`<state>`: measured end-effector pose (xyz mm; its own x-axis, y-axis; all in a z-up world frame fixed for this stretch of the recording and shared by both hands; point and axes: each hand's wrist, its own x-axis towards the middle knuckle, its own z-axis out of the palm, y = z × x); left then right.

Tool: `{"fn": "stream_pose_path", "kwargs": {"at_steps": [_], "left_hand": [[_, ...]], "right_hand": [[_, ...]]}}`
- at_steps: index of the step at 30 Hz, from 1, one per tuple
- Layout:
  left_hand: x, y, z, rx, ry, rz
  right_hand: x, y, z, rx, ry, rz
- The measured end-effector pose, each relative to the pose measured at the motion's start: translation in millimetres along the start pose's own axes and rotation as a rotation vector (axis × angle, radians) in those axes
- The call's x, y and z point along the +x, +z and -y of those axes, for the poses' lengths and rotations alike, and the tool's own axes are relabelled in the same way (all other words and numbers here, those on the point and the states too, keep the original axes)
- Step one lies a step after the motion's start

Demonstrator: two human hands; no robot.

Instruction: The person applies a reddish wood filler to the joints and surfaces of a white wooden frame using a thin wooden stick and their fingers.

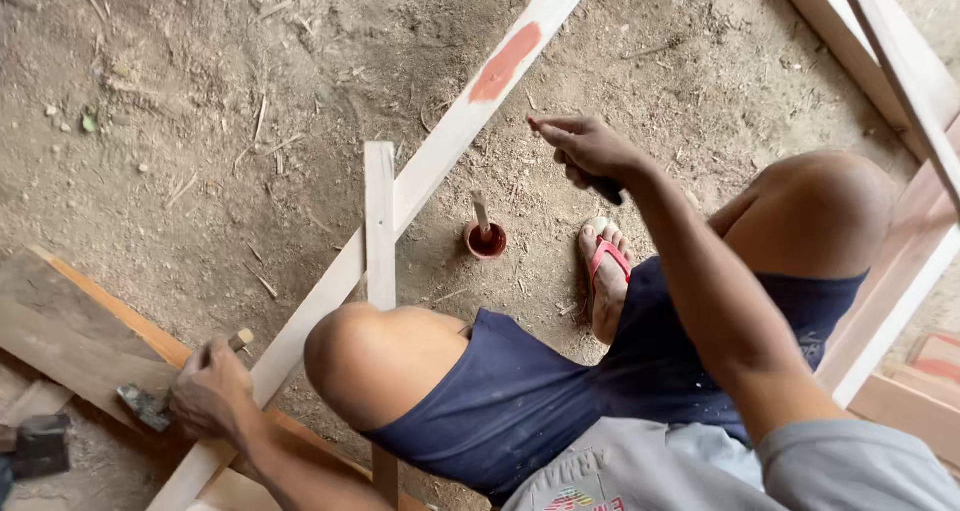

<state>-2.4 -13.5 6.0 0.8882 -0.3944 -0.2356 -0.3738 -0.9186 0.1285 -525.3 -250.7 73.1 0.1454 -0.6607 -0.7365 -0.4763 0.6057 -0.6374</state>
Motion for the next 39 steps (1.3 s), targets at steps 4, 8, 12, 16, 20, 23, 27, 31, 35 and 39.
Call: {"fn": "stream_pose_path", "kwargs": {"at_steps": [4,8,12,16,20,23,27,31,35,39], "left_hand": [[1,2,1,0.043,0.003,0.079],[21,13,17,0.206,0.029,0.153],[51,39,37,0.301,0.09,0.176],[68,42,46,0.307,0.079,0.221],[58,37,39,0.244,0.068,0.23],[53,36,33,0.205,0.056,0.256],[50,32,31,0.146,0.026,0.268],[48,31,29,0.115,0.006,0.295],[43,29,26,0.074,-0.028,0.312],[45,27,13,0.054,-0.03,0.33]], "right_hand": [[19,17,-30,0.44,-0.14,-0.112],[54,50,-39,0.795,-0.196,-0.138],[80,77,-40,1.066,-0.205,-0.131],[86,104,-33,0.951,-0.228,-0.246],[72,98,-48,0.579,-0.275,-0.216],[66,77,-66,0.407,-0.323,-0.203],[74,64,-56,0.568,-0.312,-0.282],[74,79,-47,0.568,-0.334,-0.343],[74,85,-54,0.505,-0.464,-0.283],[79,81,-56,0.565,-0.304,-0.336]]}}
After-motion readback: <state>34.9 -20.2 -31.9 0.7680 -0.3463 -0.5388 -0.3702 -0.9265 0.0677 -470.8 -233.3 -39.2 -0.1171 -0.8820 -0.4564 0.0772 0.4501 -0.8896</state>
